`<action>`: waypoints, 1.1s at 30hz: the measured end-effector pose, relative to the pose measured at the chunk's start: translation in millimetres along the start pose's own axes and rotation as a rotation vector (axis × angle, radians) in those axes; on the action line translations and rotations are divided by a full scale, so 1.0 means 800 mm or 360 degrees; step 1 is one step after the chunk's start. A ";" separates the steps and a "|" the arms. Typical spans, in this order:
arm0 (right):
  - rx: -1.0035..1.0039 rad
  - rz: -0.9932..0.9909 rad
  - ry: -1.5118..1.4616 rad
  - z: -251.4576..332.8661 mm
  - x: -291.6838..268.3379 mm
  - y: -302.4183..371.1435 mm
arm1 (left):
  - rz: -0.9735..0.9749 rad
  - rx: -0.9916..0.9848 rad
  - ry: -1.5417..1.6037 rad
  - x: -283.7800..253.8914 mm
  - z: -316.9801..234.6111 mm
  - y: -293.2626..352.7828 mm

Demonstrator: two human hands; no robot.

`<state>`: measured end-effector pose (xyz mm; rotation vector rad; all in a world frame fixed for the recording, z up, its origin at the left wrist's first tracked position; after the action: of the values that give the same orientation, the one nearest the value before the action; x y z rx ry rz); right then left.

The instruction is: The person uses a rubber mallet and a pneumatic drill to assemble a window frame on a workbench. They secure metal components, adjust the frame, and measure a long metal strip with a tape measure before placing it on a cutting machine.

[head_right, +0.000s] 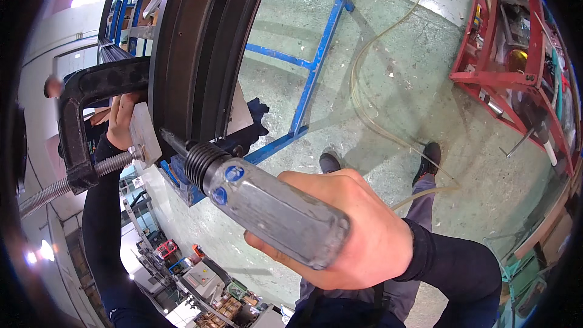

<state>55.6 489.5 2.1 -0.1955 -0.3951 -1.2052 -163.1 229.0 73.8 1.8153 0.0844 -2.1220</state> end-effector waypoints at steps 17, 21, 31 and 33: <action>-0.0166 0.0085 0.0122 -0.010 -0.026 -0.016 | -0.0067 -0.0013 0.0187 -0.002 -0.003 -0.008; -0.0148 0.0146 0.0325 -0.009 -0.022 -0.012 | 0.0037 -0.0065 0.0172 0.002 -0.002 -0.005; -0.0254 0.0117 0.0322 -0.013 -0.009 -0.007 | -0.0038 -0.0129 0.0288 -0.001 -0.001 -0.006; -0.0268 0.0139 0.0363 -0.014 -0.009 -0.006 | -0.0053 -0.0133 0.0289 -0.001 -0.001 -0.007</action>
<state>51.1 490.0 -11.1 -0.2153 -0.0851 -1.1602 -164.1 234.6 73.5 1.9650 0.2459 -1.9395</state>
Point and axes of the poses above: each hand's wrist, its own y-axis away from the middle knuckle, its own x-axis out of the palm, z = x × y, the point moved 6 cm from there along -y, towards the middle knuckle, and after that the axes turned 5 degrees about z, right-handed, at the moved point
